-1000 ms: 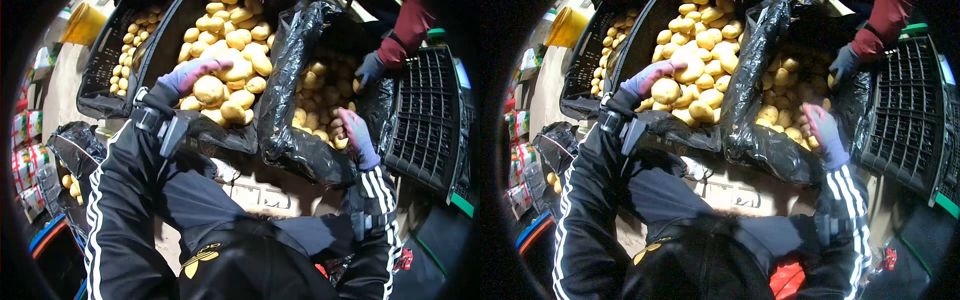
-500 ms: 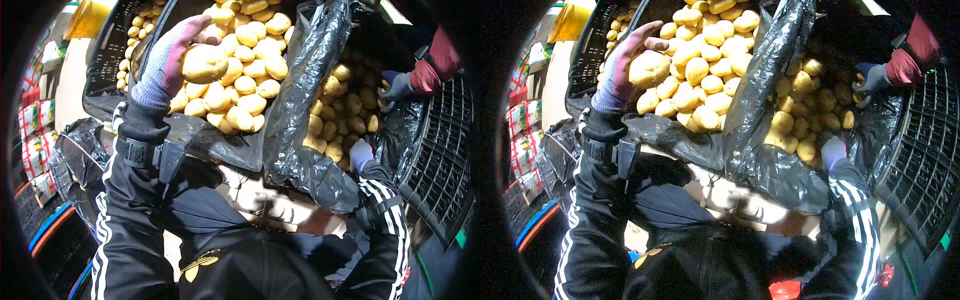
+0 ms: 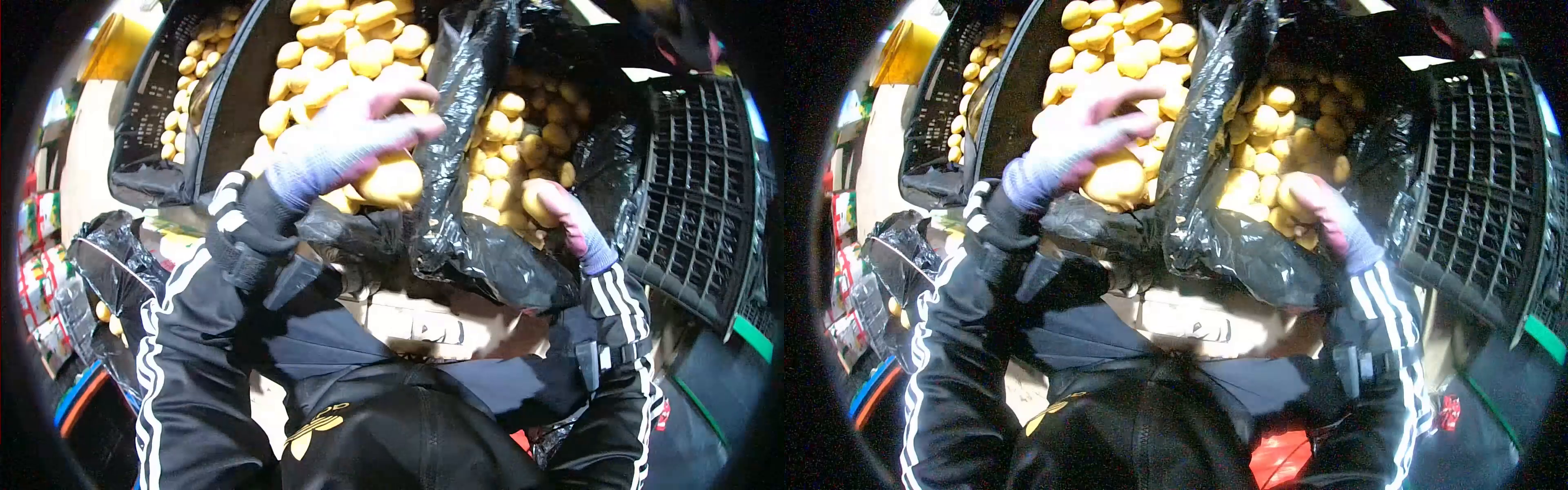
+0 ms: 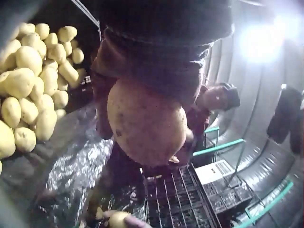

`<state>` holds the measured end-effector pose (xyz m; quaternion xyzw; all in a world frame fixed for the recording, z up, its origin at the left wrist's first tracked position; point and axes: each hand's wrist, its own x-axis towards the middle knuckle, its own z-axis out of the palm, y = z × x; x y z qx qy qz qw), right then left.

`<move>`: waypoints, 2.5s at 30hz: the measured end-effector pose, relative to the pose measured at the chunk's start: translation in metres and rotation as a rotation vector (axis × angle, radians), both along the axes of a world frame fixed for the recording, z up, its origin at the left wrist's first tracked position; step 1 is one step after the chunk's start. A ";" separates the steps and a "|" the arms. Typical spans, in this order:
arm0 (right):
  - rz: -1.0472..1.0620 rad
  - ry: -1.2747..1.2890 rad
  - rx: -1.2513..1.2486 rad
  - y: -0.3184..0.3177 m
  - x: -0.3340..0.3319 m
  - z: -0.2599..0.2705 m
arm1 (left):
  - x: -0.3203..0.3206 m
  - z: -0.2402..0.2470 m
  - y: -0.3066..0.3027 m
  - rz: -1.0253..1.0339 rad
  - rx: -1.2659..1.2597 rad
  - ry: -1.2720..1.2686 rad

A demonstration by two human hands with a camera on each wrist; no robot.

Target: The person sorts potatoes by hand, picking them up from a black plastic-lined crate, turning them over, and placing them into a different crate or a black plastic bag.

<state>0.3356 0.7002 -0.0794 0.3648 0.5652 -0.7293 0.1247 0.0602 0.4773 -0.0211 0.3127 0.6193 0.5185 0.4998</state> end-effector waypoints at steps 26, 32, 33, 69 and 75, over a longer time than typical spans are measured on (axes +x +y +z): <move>-0.344 0.451 -0.710 -0.115 -0.029 0.068 | 0.074 -0.014 0.005 -0.325 0.280 0.175; -0.402 0.172 -0.302 -0.113 -0.035 0.055 | 0.077 -0.003 0.002 -0.409 0.092 -0.145; -0.408 0.136 -0.222 -0.113 -0.037 0.053 | 0.076 -0.003 0.002 -0.404 0.072 -0.156; 0.232 0.230 1.150 0.064 -0.102 -0.183 | -0.033 -0.052 -0.006 0.065 -0.014 0.380; -0.149 0.230 0.041 0.039 -0.065 -0.066 | -0.028 -0.027 0.001 0.154 -0.001 -0.154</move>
